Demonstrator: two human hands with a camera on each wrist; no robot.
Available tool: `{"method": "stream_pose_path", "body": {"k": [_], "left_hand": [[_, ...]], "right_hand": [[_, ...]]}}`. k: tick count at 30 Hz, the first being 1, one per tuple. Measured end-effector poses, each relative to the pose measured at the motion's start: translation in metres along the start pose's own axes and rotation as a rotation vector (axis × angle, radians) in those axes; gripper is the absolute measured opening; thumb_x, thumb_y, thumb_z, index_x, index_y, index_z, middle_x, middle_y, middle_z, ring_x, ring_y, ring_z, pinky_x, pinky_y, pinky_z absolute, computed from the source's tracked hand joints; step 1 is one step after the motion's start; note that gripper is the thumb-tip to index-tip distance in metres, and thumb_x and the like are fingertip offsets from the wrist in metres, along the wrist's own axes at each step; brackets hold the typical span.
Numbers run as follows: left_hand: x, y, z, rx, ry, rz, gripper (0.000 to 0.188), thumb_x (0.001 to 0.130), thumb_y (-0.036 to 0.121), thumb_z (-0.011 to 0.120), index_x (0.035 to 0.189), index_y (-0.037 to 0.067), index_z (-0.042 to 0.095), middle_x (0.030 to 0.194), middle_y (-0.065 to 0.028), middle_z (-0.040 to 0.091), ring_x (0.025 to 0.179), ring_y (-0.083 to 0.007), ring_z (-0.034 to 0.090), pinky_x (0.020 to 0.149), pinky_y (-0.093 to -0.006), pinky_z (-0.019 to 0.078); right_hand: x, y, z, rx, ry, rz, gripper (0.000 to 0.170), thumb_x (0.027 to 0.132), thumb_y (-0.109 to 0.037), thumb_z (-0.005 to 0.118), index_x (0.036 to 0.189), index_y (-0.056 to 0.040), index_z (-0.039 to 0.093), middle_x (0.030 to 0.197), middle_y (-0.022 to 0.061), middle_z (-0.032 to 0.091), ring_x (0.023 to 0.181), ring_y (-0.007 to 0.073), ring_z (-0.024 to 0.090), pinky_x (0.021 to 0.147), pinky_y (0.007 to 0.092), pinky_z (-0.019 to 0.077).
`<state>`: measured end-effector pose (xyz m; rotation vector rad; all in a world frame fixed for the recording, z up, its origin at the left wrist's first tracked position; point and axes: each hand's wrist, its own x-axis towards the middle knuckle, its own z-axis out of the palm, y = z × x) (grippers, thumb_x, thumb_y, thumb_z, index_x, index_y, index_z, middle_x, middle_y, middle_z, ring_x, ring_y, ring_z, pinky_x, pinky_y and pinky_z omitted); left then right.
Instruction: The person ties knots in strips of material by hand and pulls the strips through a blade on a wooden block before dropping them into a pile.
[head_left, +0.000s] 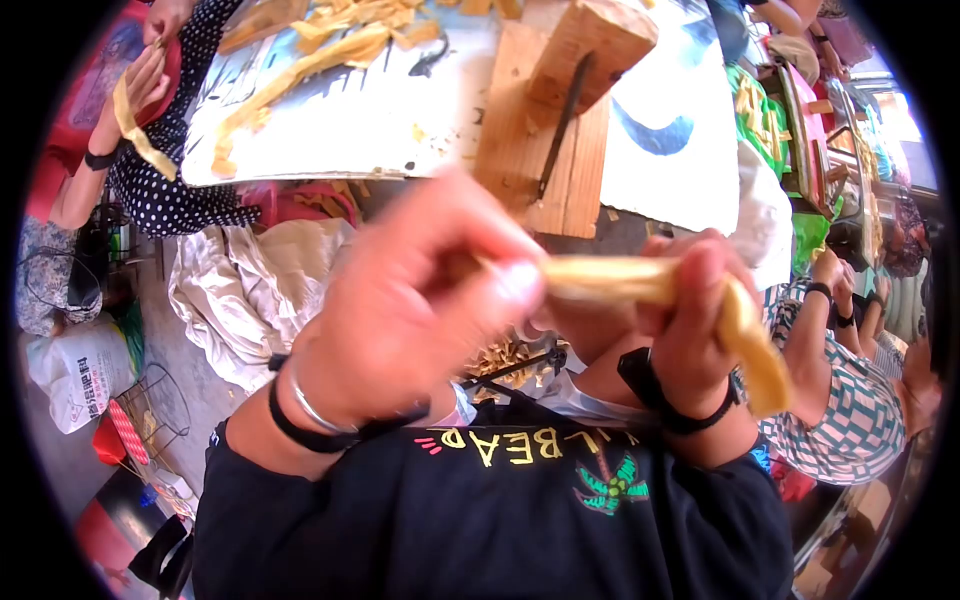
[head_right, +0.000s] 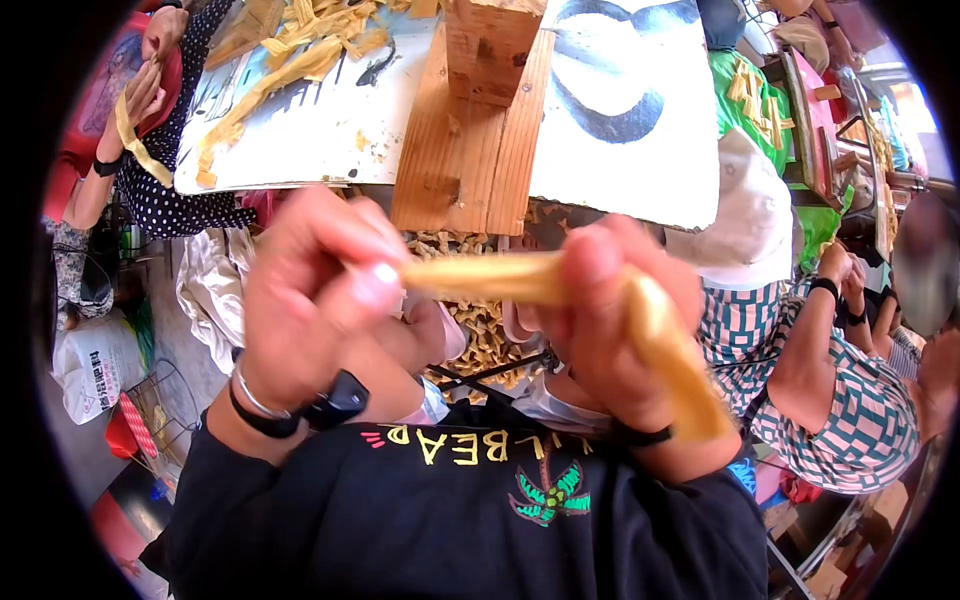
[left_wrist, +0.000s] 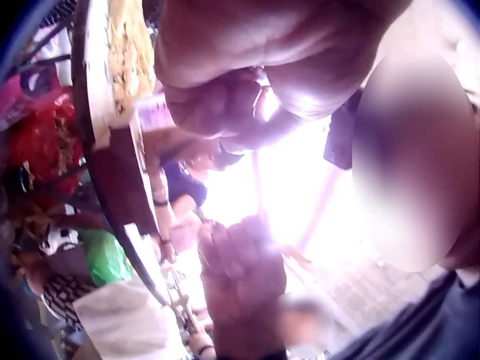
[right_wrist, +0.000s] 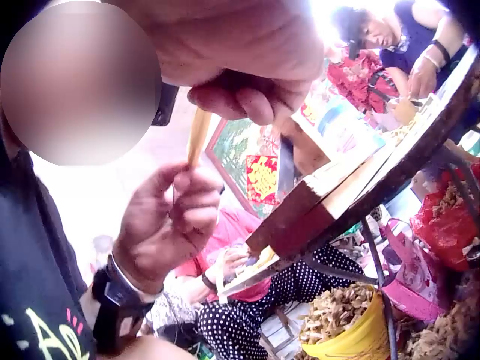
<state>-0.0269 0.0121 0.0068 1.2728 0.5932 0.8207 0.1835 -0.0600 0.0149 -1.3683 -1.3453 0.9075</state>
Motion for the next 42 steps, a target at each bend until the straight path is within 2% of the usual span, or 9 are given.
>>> {"method": "stream_pose_path", "body": {"k": [5,14,18,21,24,27,33,38,42], "left_hand": [[0.003,-0.015,-0.017,0.004,0.071,-0.016,0.016,0.089,0.007,0.068,0.097,0.003,0.055,0.091,-0.0024,0.060,0.081,-0.0063,0.056,0.074,-0.0217,0.0459],[0.002,-0.014,-0.004,0.157,-0.001,-0.046,0.017,0.088,0.008,0.071,0.098,0.004,0.057,0.093,-0.0013,0.060,0.082,-0.0069,0.057,0.074,-0.0214,0.0458],[0.001,-0.009,0.002,-0.001,0.125,-0.101,0.028,0.085,0.003,0.072,0.107,0.004,0.055,0.097,-0.0029,0.059,0.083,-0.0078,0.058,0.075,-0.0227,0.0468],[-0.002,-0.012,0.006,0.054,0.128,0.140,0.038,0.081,0.000,0.074,0.112,0.004,0.053,0.098,-0.0067,0.060,0.084,-0.0138,0.059,0.072,-0.0281,0.0489],[0.005,-0.008,0.005,0.474,-0.171,0.535,0.045,0.073,0.001,0.078,0.114,0.003,0.058,0.096,-0.0126,0.062,0.082,-0.0279,0.059,0.070,-0.0356,0.0489],[0.009,-0.016,0.009,0.557,-0.375,0.578,0.054,0.076,0.013,0.081,0.121,0.005,0.052,0.095,-0.0114,0.062,0.082,-0.0268,0.055,0.073,-0.0370,0.0457],[0.004,-0.007,0.002,0.535,-0.236,0.244,0.025,0.086,0.013,0.071,0.106,0.002,0.059,0.084,-0.0109,0.062,0.075,-0.0249,0.061,0.066,-0.0316,0.0482],[-0.006,-0.002,0.011,0.251,0.088,-0.145,0.008,0.091,0.008,0.066,0.092,0.001,0.062,0.077,-0.0097,0.064,0.066,-0.0199,0.064,0.059,-0.0271,0.0479],[-0.010,-0.001,0.013,0.231,-0.021,0.171,0.009,0.089,0.007,0.066,0.090,0.000,0.062,0.079,-0.0079,0.064,0.069,-0.0179,0.062,0.063,-0.0276,0.0481]], "right_hand": [[0.006,0.008,0.001,-0.001,0.116,0.036,0.036,0.103,-0.023,0.051,0.073,-0.0030,0.058,0.064,-0.0005,0.054,0.052,0.0052,0.045,0.048,0.0208,0.0347],[0.022,-0.010,0.006,0.664,0.418,0.142,0.037,0.105,-0.026,0.041,0.124,0.0033,0.055,0.091,0.0066,0.061,0.080,0.0138,0.056,0.083,0.0284,0.0443],[0.018,0.010,-0.023,0.842,0.000,0.120,0.037,0.106,-0.024,0.034,0.126,0.0033,0.049,0.081,0.0057,0.058,0.071,0.0155,0.056,0.071,0.0285,0.0446],[0.013,-0.012,-0.021,0.327,-0.258,0.518,0.031,0.103,-0.019,0.042,0.126,0.0009,0.047,0.076,0.0030,0.054,0.063,0.0111,0.050,0.058,0.0262,0.0408],[0.002,0.001,-0.005,0.159,-0.640,0.179,0.033,0.096,-0.014,0.054,0.125,0.0003,0.045,0.075,0.0074,0.056,0.065,0.0167,0.055,0.059,0.0326,0.0457],[0.003,0.014,-0.001,0.163,-0.953,-0.035,0.023,0.096,-0.022,0.057,0.105,-0.0006,0.054,0.074,0.0146,0.060,0.065,0.0289,0.059,0.061,0.0396,0.0470],[0.002,0.000,0.005,0.188,-0.631,0.378,0.036,0.102,-0.025,0.051,0.083,0.0045,0.060,0.069,0.0171,0.057,0.063,0.0240,0.055,0.060,0.0372,0.0453],[-0.002,-0.006,0.016,0.231,-0.394,0.183,0.026,0.104,-0.021,0.047,0.104,0.0022,0.058,0.078,0.0060,0.058,0.074,0.0116,0.054,0.066,0.0280,0.0439],[-0.002,-0.021,0.019,0.385,-0.251,0.282,0.012,0.099,-0.010,0.055,0.107,-0.0016,0.058,0.092,0.0002,0.060,0.082,0.0064,0.056,0.073,0.0227,0.0464]]}}
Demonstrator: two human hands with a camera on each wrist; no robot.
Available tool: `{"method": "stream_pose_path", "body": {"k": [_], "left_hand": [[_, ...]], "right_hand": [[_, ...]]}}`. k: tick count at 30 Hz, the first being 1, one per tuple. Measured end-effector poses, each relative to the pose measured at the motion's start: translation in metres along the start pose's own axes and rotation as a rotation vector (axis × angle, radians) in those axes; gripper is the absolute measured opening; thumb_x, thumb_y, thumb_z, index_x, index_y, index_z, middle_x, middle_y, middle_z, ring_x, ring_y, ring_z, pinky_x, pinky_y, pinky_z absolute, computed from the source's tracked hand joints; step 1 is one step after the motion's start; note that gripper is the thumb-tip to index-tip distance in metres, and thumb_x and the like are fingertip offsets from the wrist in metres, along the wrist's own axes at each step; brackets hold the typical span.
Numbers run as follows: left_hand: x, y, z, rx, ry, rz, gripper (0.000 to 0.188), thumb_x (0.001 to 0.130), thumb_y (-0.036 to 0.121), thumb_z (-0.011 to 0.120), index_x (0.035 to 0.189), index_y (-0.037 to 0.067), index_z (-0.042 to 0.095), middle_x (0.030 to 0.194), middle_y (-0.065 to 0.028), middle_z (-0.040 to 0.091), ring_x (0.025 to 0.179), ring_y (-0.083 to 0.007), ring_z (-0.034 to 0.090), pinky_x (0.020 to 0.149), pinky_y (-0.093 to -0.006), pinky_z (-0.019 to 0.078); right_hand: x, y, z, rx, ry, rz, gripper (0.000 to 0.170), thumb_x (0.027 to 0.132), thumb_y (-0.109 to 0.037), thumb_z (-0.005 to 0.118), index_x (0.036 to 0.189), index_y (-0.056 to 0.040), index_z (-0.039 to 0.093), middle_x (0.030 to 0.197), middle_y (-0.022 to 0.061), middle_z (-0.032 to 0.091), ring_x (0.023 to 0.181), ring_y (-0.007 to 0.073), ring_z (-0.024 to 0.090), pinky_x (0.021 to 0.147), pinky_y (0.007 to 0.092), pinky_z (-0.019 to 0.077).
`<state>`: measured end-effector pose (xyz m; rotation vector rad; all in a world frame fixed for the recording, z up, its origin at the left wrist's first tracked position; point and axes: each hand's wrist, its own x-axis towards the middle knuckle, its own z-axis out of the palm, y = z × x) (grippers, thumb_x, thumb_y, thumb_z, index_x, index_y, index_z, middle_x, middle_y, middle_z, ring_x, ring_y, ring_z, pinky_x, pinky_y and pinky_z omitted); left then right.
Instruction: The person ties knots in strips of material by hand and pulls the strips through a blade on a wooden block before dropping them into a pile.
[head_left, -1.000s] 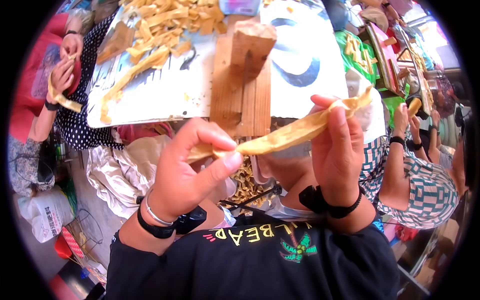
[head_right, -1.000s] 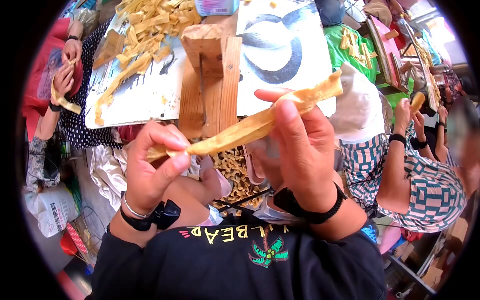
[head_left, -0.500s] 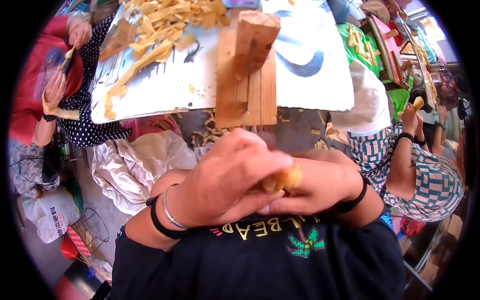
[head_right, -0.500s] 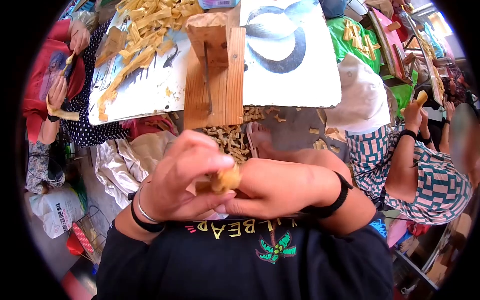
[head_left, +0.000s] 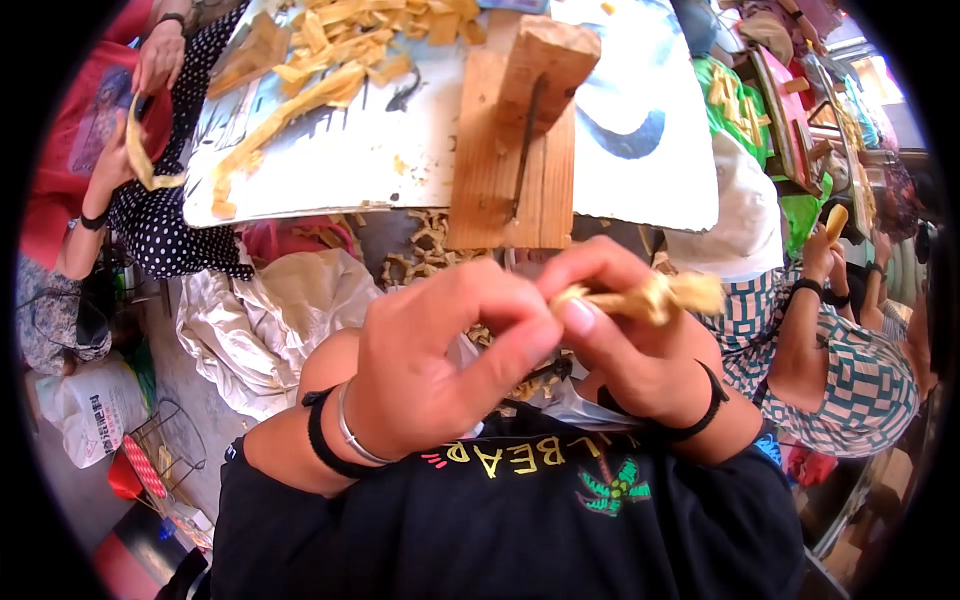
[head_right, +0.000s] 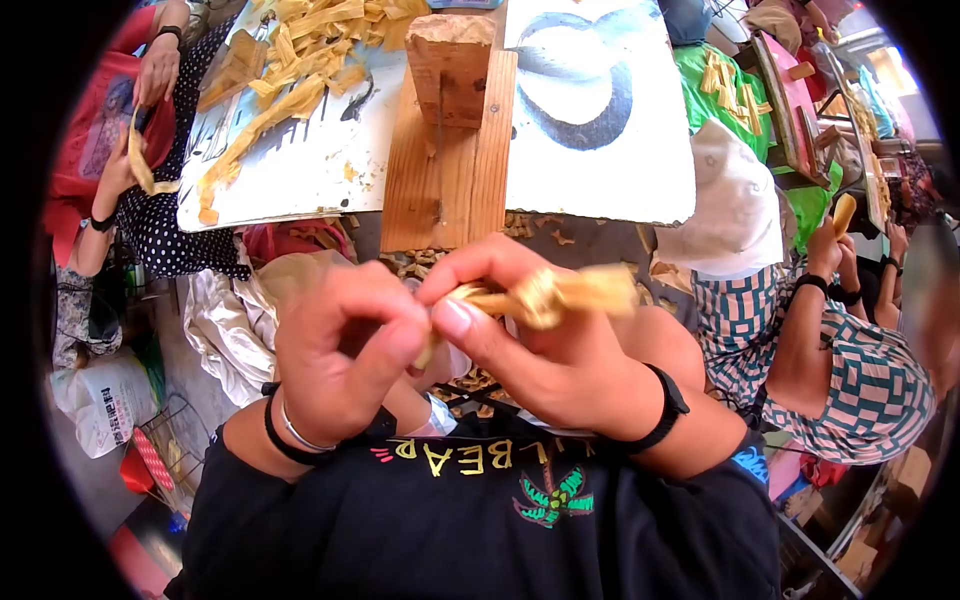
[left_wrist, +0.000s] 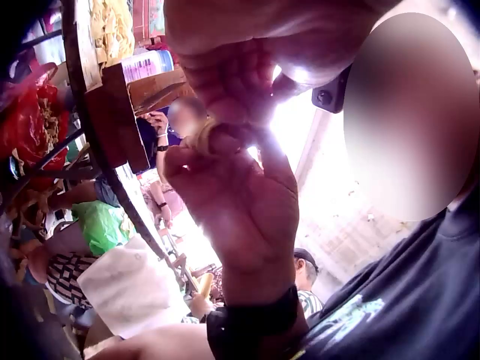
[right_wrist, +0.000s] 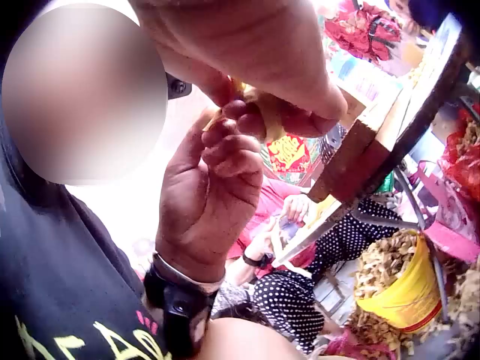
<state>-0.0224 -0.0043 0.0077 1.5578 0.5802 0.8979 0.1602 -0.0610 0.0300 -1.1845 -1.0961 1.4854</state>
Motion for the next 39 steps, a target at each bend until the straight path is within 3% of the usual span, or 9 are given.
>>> {"method": "stream_pose_path", "body": {"k": [6,8,17,22,28,30,33,36,39], "left_hand": [[0.011,-0.013,0.004,-0.047,0.025,0.120,0.027,0.075,0.000,0.068,0.101,0.000,0.060,0.095,-0.0128,0.060,0.093,-0.0242,0.059,0.083,-0.0348,0.0465],[0.014,-0.016,-0.001,0.031,-0.129,0.203,0.041,0.074,-0.002,0.064,0.114,0.001,0.055,0.109,-0.0147,0.055,0.103,-0.0249,0.055,0.090,-0.0339,0.0433],[0.012,-0.025,-0.007,-0.117,-0.159,0.260,0.036,0.077,-0.001,0.061,0.111,0.001,0.050,0.095,-0.0115,0.054,0.085,-0.0205,0.053,0.080,-0.0317,0.0443],[0.005,-0.018,0.001,-0.027,-0.033,0.103,0.037,0.079,-0.002,0.061,0.114,-0.001,0.050,0.096,-0.0115,0.053,0.081,-0.0167,0.052,0.078,-0.0283,0.0443],[-0.003,-0.013,0.025,0.288,0.113,0.392,0.034,0.084,-0.004,0.063,0.116,-0.004,0.052,0.102,-0.0174,0.057,0.083,-0.0235,0.058,0.072,-0.0308,0.0504],[-0.006,-0.009,0.031,-0.009,0.225,0.249,0.030,0.084,-0.007,0.063,0.113,-0.004,0.054,0.096,-0.0169,0.057,0.085,-0.0277,0.062,0.077,-0.0337,0.0521],[0.002,-0.015,0.022,-0.106,0.218,0.198,0.020,0.090,0.007,0.066,0.104,-0.001,0.054,0.086,-0.0107,0.054,0.080,-0.0145,0.057,0.070,-0.0254,0.0490],[-0.005,-0.011,0.009,-0.124,-0.013,-0.036,0.025,0.096,0.025,0.064,0.091,0.002,0.054,0.080,-0.0095,0.058,0.067,-0.0107,0.054,0.058,-0.0253,0.0452],[0.000,-0.009,0.001,-0.013,-0.094,-0.059,0.025,0.098,0.024,0.060,0.087,0.003,0.053,0.077,-0.0090,0.060,0.063,-0.0132,0.057,0.056,-0.0284,0.0461]], "right_hand": [[-0.002,0.004,-0.020,0.214,-0.137,-0.012,0.014,0.095,-0.010,0.060,0.107,-0.0050,0.055,0.095,-0.0003,0.058,0.086,0.0050,0.053,0.076,0.0210,0.0423],[-0.002,0.004,-0.020,0.215,-0.180,-0.028,0.013,0.095,-0.008,0.061,0.107,-0.0045,0.056,0.097,0.0011,0.058,0.090,0.0067,0.053,0.079,0.0230,0.0427],[0.017,0.000,-0.030,-0.339,-0.300,-0.493,0.015,0.083,-0.001,0.072,0.096,-0.0049,0.066,0.096,0.0085,0.064,0.090,0.0229,0.061,0.079,0.0321,0.0495],[0.007,0.019,-0.003,-0.644,0.105,-0.517,0.026,0.076,0.004,0.072,0.099,-0.0058,0.063,0.093,0.0108,0.063,0.080,0.0247,0.061,0.070,0.0322,0.0500],[0.009,0.023,-0.001,-0.820,0.398,-0.622,0.029,0.076,0.008,0.067,0.103,-0.0009,0.062,0.088,0.0121,0.064,0.071,0.0250,0.062,0.063,0.0305,0.0512],[0.004,0.020,0.003,-0.796,0.400,-0.591,0.027,0.076,0.009,0.066,0.102,0.0002,0.063,0.084,0.0115,0.064,0.066,0.0244,0.061,0.061,0.0307,0.0517],[0.001,0.017,-0.001,-0.805,0.264,-0.603,0.023,0.077,0.005,0.067,0.099,0.0013,0.065,0.080,0.0113,0.065,0.061,0.0237,0.063,0.059,0.0319,0.0520],[0.001,0.018,-0.007,-0.765,0.124,-0.597,0.025,0.078,0.003,0.068,0.102,0.0000,0.066,0.083,0.0107,0.065,0.063,0.0206,0.062,0.057,0.0302,0.0492],[0.001,0.022,-0.007,-0.576,0.122,-0.504,0.028,0.080,0.002,0.069,0.107,-0.0031,0.065,0.090,0.0087,0.064,0.066,0.0154,0.060,0.059,0.0270,0.0473]]}}
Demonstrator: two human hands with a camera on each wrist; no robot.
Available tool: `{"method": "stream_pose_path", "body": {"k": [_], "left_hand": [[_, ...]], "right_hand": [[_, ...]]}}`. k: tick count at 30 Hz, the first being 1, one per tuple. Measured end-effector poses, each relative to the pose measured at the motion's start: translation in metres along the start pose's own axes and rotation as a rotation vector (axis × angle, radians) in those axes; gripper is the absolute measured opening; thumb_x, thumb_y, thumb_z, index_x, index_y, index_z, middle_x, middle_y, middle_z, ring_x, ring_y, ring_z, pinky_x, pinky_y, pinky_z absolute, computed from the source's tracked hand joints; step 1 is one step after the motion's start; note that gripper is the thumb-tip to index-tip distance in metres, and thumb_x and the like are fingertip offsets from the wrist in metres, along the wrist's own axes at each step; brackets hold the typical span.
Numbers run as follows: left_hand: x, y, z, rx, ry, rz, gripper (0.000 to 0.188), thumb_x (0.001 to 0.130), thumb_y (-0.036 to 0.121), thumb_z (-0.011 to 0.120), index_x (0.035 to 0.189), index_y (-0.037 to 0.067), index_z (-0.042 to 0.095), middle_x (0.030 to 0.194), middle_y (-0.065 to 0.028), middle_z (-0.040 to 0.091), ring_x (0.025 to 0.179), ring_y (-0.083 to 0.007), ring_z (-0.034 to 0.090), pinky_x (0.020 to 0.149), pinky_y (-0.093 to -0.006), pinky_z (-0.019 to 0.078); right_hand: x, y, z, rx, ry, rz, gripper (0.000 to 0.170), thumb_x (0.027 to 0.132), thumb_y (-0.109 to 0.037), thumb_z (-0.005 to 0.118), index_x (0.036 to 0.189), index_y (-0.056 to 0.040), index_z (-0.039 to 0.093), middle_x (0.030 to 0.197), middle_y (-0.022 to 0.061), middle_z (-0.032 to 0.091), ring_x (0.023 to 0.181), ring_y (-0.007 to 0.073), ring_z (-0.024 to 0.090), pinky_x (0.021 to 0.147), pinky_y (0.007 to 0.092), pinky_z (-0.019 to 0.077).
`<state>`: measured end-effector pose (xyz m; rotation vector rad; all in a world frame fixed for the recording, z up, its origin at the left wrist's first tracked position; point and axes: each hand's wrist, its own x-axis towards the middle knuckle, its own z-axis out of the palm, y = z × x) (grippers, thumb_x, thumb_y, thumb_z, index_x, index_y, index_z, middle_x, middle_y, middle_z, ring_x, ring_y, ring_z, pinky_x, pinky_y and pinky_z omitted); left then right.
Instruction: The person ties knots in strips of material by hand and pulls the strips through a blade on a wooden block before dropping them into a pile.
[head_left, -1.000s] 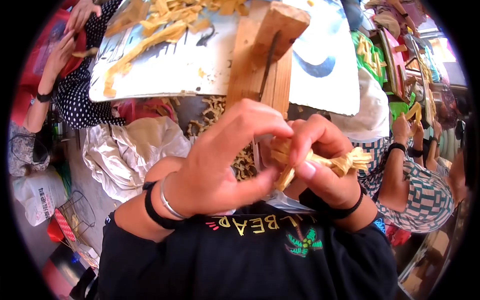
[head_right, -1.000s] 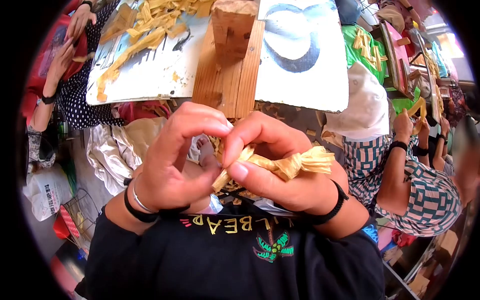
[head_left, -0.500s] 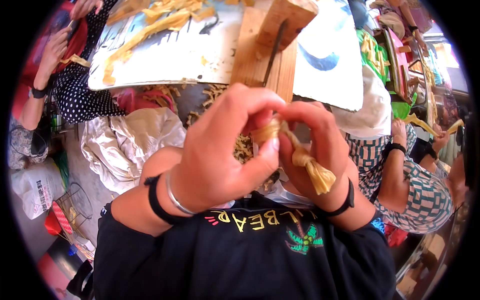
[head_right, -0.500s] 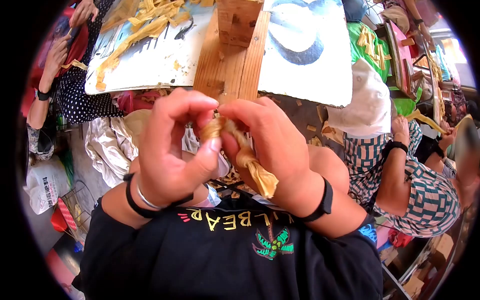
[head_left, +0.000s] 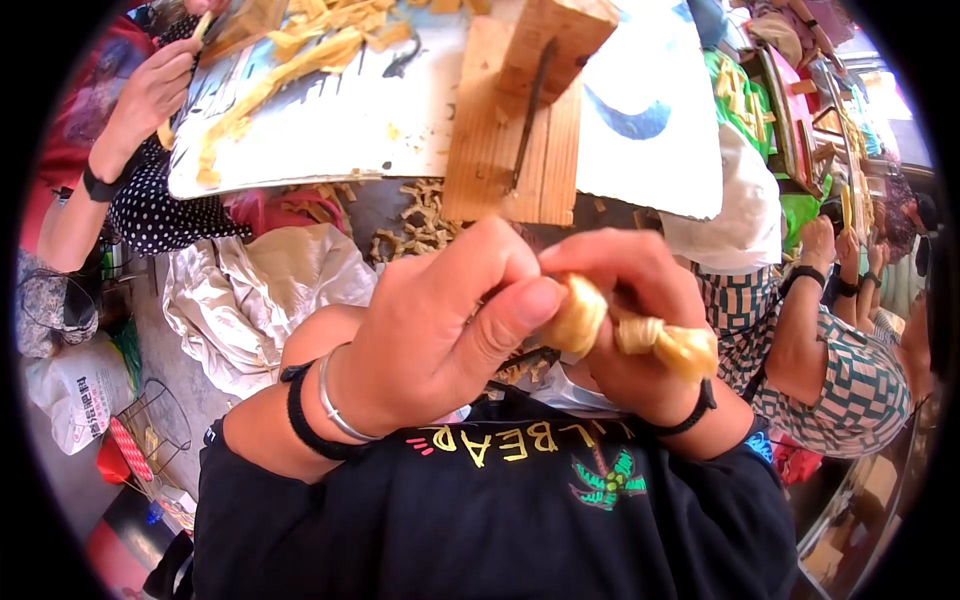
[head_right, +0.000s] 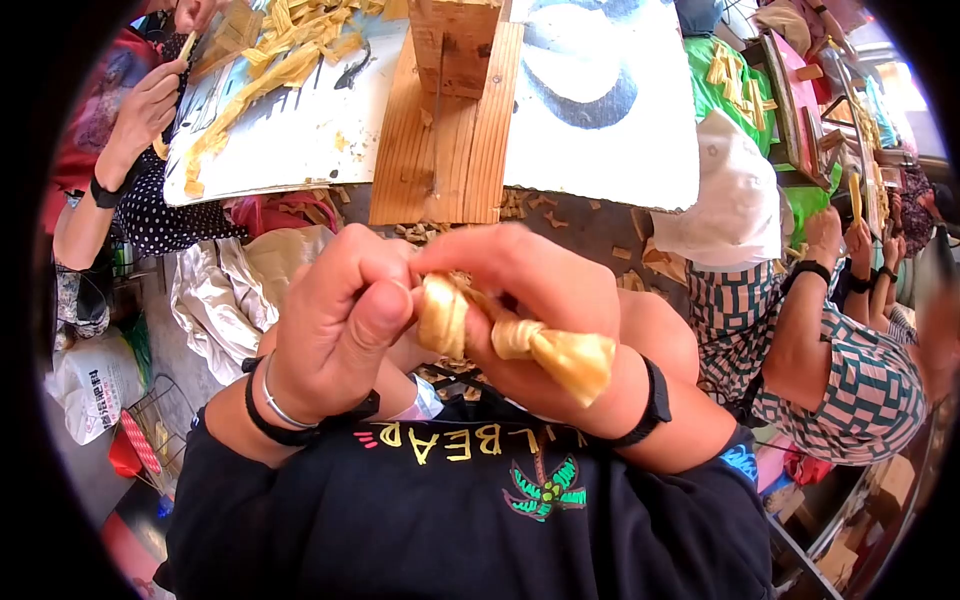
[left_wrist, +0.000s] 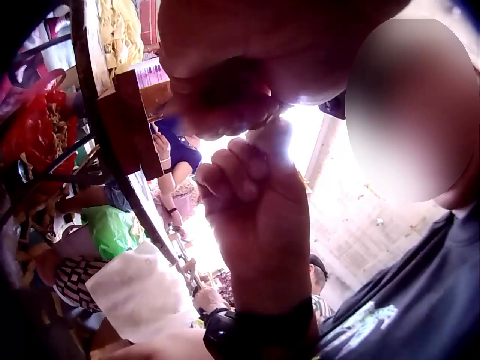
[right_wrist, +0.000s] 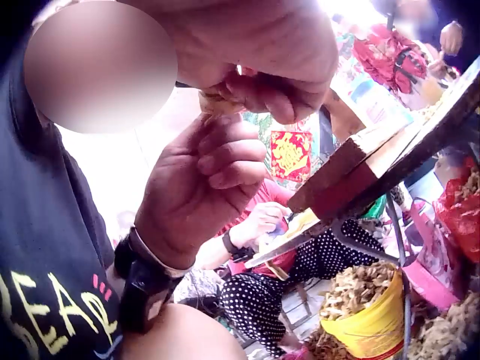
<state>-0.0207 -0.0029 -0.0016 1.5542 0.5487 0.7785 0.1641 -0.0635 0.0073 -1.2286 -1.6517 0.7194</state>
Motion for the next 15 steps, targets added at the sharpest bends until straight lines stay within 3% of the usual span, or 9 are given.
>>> {"method": "stream_pose_path", "body": {"k": [2,4,7,8,10,11,14,15], "left_hand": [[0.003,-0.001,0.003,0.028,-0.001,0.075,0.022,0.099,0.021,0.058,0.088,0.001,0.055,0.073,-0.0100,0.056,0.059,-0.0188,0.055,0.054,-0.0310,0.0447],[0.006,0.001,0.004,0.074,-0.049,0.083,0.021,0.099,0.019,0.057,0.090,0.001,0.056,0.069,-0.0106,0.054,0.056,-0.0219,0.053,0.052,-0.0322,0.0434],[0.002,-0.002,0.004,0.216,0.033,0.094,0.039,0.102,0.035,0.045,0.098,-0.001,0.060,0.070,-0.0063,0.058,0.061,-0.0142,0.057,0.057,-0.0276,0.0446],[0.000,-0.001,0.003,0.216,0.035,0.066,0.044,0.102,0.038,0.043,0.098,-0.002,0.060,0.069,-0.0055,0.058,0.062,-0.0126,0.058,0.058,-0.0267,0.0449],[-0.001,0.010,-0.008,0.115,-0.032,-0.078,0.043,0.100,0.039,0.047,0.086,-0.001,0.058,0.064,-0.0053,0.057,0.057,-0.0127,0.055,0.058,-0.0270,0.0451],[0.001,0.017,-0.014,0.092,-0.059,-0.148,0.044,0.098,0.039,0.049,0.078,0.001,0.056,0.060,-0.0052,0.056,0.054,-0.0128,0.053,0.057,-0.0273,0.0453],[0.001,0.005,-0.019,0.003,-0.036,-0.111,0.042,0.097,0.040,0.051,0.078,0.002,0.052,0.072,-0.0079,0.060,0.059,-0.0121,0.053,0.060,-0.0272,0.0451],[0.003,0.000,-0.020,-0.037,0.002,-0.042,0.041,0.095,0.041,0.056,0.090,0.000,0.056,0.092,-0.0115,0.063,0.072,-0.0144,0.059,0.068,-0.0283,0.0483]], "right_hand": [[-0.002,-0.002,-0.002,0.166,0.029,0.152,0.029,0.082,0.000,0.069,0.110,-0.0053,0.063,0.097,0.0068,0.062,0.070,0.0115,0.059,0.062,0.0243,0.0472],[-0.003,-0.002,0.000,0.154,0.082,0.092,0.025,0.086,-0.001,0.067,0.109,-0.0035,0.061,0.096,0.0059,0.061,0.069,0.0102,0.057,0.062,0.0232,0.0466],[-0.002,0.000,0.000,0.124,0.130,-0.015,0.018,0.091,-0.002,0.064,0.108,-0.0006,0.057,0.093,0.0052,0.060,0.066,0.0087,0.055,0.059,0.0219,0.0456],[-0.002,-0.001,-0.001,0.289,0.151,0.028,0.017,0.092,-0.002,0.062,0.108,-0.0003,0.055,0.089,0.0055,0.060,0.064,0.0088,0.055,0.057,0.0214,0.0453],[-0.001,0.000,-0.007,0.596,0.259,0.143,0.016,0.095,-0.002,0.059,0.108,0.0003,0.051,0.080,0.0060,0.060,0.060,0.0086,0.054,0.054,0.0201,0.0442],[0.002,0.000,-0.011,0.592,0.266,0.166,0.015,0.095,-0.002,0.058,0.108,0.0009,0.051,0.080,0.0061,0.060,0.062,0.0094,0.056,0.055,0.0207,0.0453],[0.006,-0.002,-0.015,0.642,0.232,0.282,0.015,0.095,-0.002,0.058,0.107,0.0016,0.050,0.082,0.0074,0.061,0.066,0.0114,0.060,0.059,0.0228,0.0492],[0.006,-0.003,-0.016,0.670,0.213,0.332,0.015,0.095,-0.002,0.058,0.107,0.0017,0.049,0.083,0.0080,0.062,0.068,0.0120,0.062,0.061,0.0237,0.0507]]}}
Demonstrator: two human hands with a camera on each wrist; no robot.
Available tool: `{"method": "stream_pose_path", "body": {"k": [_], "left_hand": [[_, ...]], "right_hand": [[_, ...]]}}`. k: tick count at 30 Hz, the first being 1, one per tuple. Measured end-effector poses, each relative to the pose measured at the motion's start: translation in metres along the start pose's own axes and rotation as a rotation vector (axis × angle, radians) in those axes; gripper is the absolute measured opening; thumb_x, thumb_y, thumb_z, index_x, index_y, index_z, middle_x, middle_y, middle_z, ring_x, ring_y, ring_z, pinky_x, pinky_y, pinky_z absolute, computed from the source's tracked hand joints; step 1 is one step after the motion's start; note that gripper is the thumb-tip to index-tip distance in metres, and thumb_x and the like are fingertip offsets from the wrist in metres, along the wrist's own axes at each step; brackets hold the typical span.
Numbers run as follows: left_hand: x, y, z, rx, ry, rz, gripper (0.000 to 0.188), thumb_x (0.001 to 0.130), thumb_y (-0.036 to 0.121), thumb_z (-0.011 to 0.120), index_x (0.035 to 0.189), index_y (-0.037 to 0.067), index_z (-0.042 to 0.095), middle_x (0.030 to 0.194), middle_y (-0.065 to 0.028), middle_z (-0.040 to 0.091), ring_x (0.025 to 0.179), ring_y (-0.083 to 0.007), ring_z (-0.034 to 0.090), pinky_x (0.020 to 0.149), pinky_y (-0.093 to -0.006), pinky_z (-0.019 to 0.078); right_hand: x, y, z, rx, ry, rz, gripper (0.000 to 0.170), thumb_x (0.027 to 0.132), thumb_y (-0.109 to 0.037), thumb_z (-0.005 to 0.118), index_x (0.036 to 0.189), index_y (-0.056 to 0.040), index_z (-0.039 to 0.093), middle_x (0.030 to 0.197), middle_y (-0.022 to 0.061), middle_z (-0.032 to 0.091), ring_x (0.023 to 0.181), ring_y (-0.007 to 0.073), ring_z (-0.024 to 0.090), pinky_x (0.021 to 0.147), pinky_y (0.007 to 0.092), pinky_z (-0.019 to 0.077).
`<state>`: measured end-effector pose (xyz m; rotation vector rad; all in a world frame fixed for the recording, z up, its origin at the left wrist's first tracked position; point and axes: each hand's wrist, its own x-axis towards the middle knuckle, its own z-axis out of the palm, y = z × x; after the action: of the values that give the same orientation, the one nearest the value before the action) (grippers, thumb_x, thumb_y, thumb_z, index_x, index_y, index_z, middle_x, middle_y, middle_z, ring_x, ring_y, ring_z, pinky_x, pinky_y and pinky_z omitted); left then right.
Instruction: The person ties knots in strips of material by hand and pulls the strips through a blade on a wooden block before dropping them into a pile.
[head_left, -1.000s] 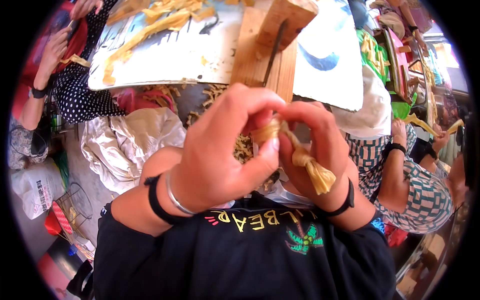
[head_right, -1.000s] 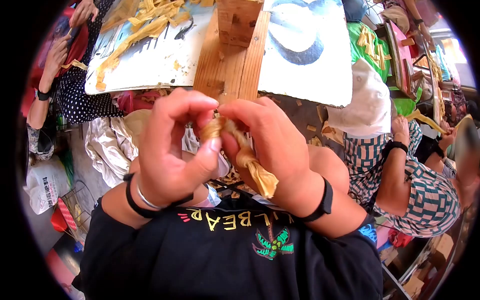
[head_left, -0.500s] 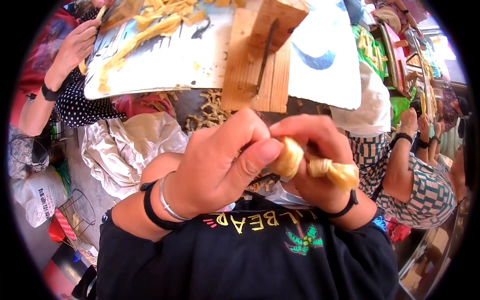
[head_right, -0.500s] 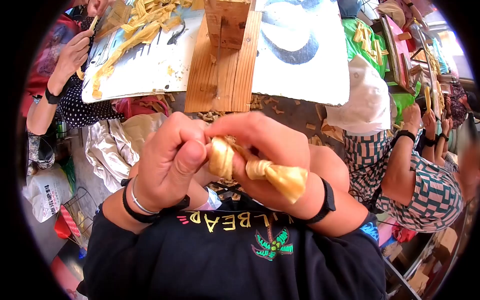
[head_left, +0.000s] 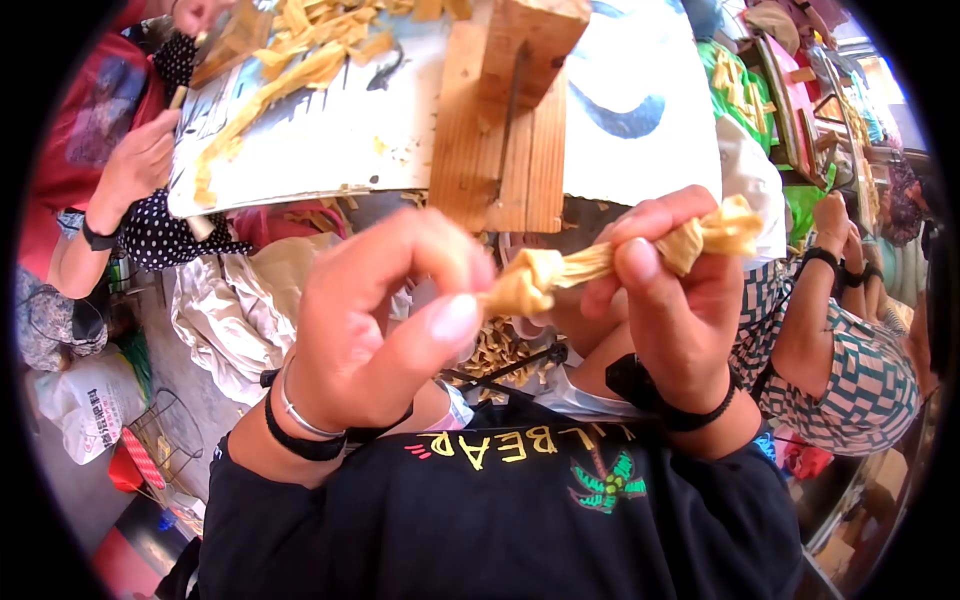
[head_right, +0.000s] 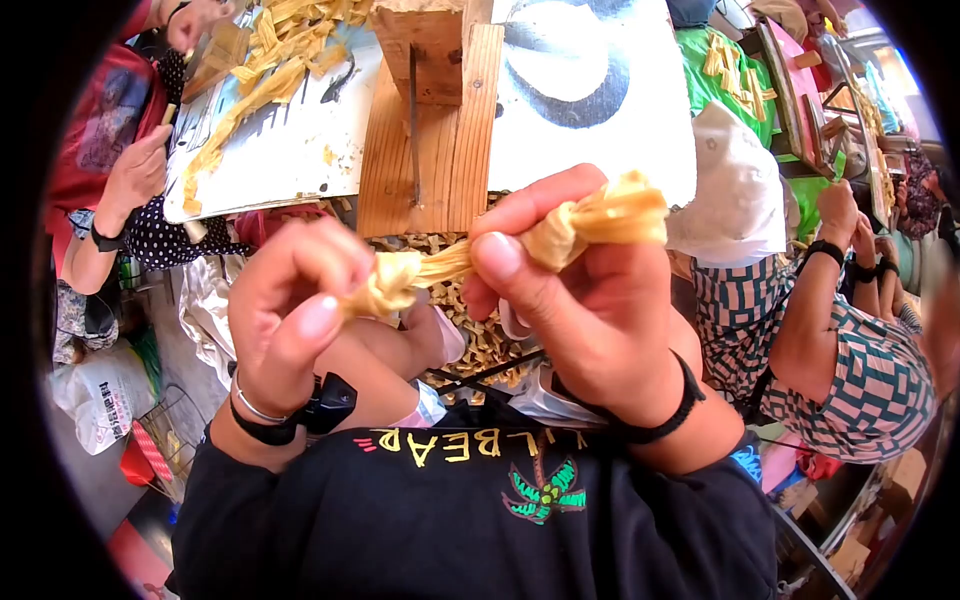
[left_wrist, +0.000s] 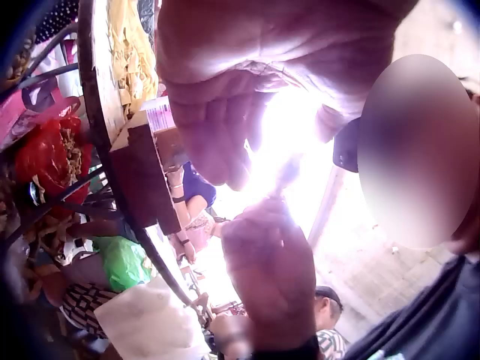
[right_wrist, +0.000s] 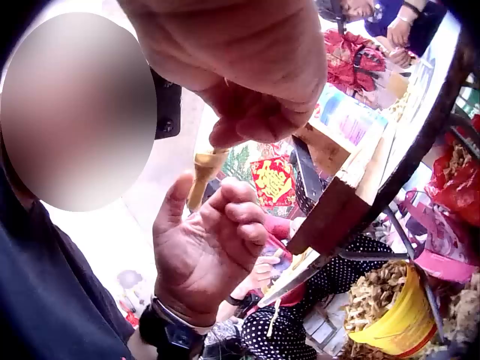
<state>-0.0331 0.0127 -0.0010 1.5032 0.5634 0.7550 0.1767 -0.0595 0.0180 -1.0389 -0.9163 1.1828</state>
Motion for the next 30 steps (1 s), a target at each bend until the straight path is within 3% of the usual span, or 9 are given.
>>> {"method": "stream_pose_path", "body": {"k": [2,4,5,7,11,13,18,24,30], "left_hand": [[0.007,0.005,0.017,-0.181,0.103,-0.004,0.026,0.089,0.024,0.066,0.098,0.000,0.060,0.092,-0.0110,0.064,0.080,-0.0137,0.062,0.072,-0.0261,0.0495],[0.006,0.001,0.016,-0.150,0.013,-0.023,0.045,0.088,0.027,0.071,0.118,-0.002,0.054,0.107,-0.0135,0.062,0.091,-0.0197,0.065,0.083,-0.0303,0.0514],[0.009,0.006,0.009,0.070,-0.072,0.025,0.037,0.088,0.018,0.072,0.113,-0.001,0.055,0.101,-0.0128,0.063,0.088,-0.0174,0.064,0.079,-0.0279,0.0515],[0.005,0.001,0.015,-0.121,0.043,-0.068,0.022,0.084,0.005,0.072,0.104,0.000,0.064,0.096,-0.0076,0.067,0.082,-0.0096,0.065,0.072,-0.0229,0.0508],[0.005,-0.003,0.003,-0.058,0.185,-0.034,0.017,0.083,-0.002,0.067,0.100,0.000,0.064,0.088,-0.0040,0.066,0.074,-0.0051,0.060,0.067,-0.0191,0.0475],[0.012,-0.008,0.000,0.090,0.275,0.016,0.017,0.083,0.000,0.067,0.100,0.000,0.063,0.086,-0.0016,0.064,0.074,-0.0046,0.059,0.068,-0.0185,0.0466],[0.032,-0.015,0.002,0.084,0.382,0.008,0.017,0.087,0.004,0.068,0.101,0.003,0.060,0.088,0.0011,0.059,0.073,-0.0029,0.053,0.065,-0.0176,0.0422],[0.051,-0.025,0.005,0.175,0.478,-0.087,0.019,0.087,0.012,0.073,0.098,0.004,0.060,0.080,0.0040,0.058,0.067,-0.0025,0.050,0.059,-0.0187,0.0409],[0.061,-0.026,0.003,0.575,0.430,-0.125,0.014,0.086,0.013,0.071,0.089,0.003,0.062,0.078,0.0032,0.060,0.066,-0.0036,0.052,0.059,-0.0206,0.0435]], "right_hand": [[-0.001,-0.001,0.000,0.058,-0.033,0.047,0.016,0.094,-0.001,0.059,0.106,0.0020,0.049,0.085,0.0091,0.063,0.071,0.0132,0.064,0.065,0.0255,0.0530],[-0.001,0.005,0.001,0.049,-0.124,0.022,0.018,0.092,0.002,0.061,0.104,0.0027,0.049,0.087,0.0102,0.065,0.073,0.0133,0.065,0.068,0.0267,0.0553],[-0.003,0.003,0.005,0.044,-0.094,0.087,0.018,0.091,0.003,0.063,0.102,0.0024,0.050,0.084,0.0089,0.065,0.072,0.0119,0.064,0.065,0.0245,0.0537],[0.001,0.009,0.001,-0.073,-0.107,0.022,0.017,0.090,0.003,0.065,0.099,0.0018,0.050,0.082,0.0075,0.064,0.069,0.0101,0.063,0.061,0.0223,0.0514],[0.009,0.021,-0.002,-0.011,0.011,-0.061,0.017,0.089,0.003,0.065,0.099,0.0016,0.052,0.082,0.0059,0.062,0.067,0.0087,0.060,0.060,0.0208,0.0487],[0.018,0.028,0.000,-0.005,0.066,-0.087,0.017,0.089,0.004,0.065,0.099,0.0017,0.052,0.082,0.0054,0.062,0.067,0.0086,0.059,0.060,0.0205,0.0482],[0.046,0.040,0.000,-0.100,0.128,-0.197,0.019,0.087,0.002,0.069,0.103,0.0016,0.058,0.087,0.0017,0.061,0.075,0.0063,0.057,0.067,0.0191,0.0446],[0.059,0.059,-0.004,-0.277,0.131,-0.277,0.014,0.084,-0.002,0.073,0.090,-0.0020,0.060,0.087,0.0011,0.061,0.075,0.0061,0.056,0.067,0.0208,0.0444],[0.069,0.066,-0.012,-0.563,0.057,-0.404,0.014,0.084,-0.004,0.071,0.087,-0.0022,0.058,0.082,0.0016,0.061,0.072,0.0072,0.056,0.066,0.0216,0.0448]]}}
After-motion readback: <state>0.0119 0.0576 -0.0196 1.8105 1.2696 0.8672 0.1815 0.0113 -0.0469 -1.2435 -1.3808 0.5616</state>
